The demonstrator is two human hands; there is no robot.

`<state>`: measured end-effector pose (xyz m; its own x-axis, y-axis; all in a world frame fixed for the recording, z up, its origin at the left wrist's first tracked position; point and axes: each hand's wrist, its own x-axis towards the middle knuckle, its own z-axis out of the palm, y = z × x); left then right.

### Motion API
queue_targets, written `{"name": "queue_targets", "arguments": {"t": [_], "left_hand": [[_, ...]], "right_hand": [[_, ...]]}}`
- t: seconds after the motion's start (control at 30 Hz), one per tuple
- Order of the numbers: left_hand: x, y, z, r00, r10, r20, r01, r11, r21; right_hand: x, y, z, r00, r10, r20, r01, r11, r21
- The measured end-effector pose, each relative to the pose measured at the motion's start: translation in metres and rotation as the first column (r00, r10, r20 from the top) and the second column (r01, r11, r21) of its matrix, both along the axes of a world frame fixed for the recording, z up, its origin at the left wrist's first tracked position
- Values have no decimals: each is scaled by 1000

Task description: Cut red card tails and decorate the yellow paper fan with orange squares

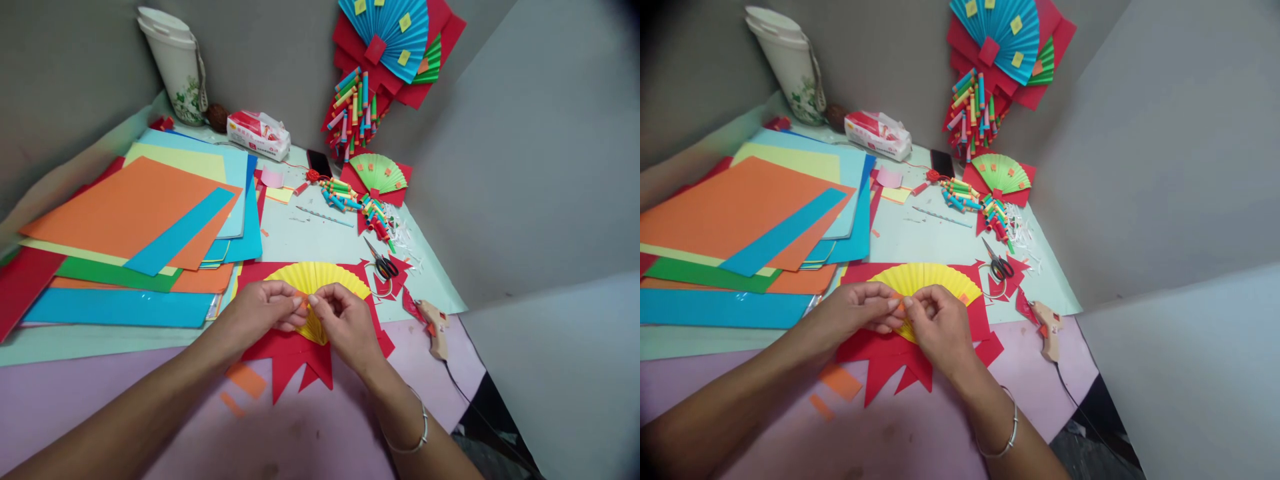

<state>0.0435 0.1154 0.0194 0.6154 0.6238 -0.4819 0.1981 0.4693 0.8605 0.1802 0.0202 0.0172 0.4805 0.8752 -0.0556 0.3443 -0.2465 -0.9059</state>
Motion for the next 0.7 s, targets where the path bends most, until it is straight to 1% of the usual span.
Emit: {"name": "queue_targets", "arguments": {"t": [0.17,0.33,0.47,0.57,0.63,0.7], "left_hand": [[0,1,-1,999,-29,18,29,1000,3],[-1,1,-2,999,-18,36,18,1000,-15],[-1,2,-2,1000,-14,15,15,1000,-10],[-2,2,-1,1000,5,-10,-6,1000,-6],[-2,3,0,999,25,-25,-25,1000,0],[-2,3,1,999,34,-35,-34,999,9]], "right_hand": [[0,1,-1,1000,6,-14,-6,1000,-3],[-2,0,-1,1000,6,-22,-6,1000,-14],[0,-1,-1,999,-4,-51,4,1000,-1],[17,-2,4,997,-34,-69,37,998,47],[37,-4,9,993,-105,-56,109,991,73],[57,-5,14,986,-162,-38,164,985,56]]}}
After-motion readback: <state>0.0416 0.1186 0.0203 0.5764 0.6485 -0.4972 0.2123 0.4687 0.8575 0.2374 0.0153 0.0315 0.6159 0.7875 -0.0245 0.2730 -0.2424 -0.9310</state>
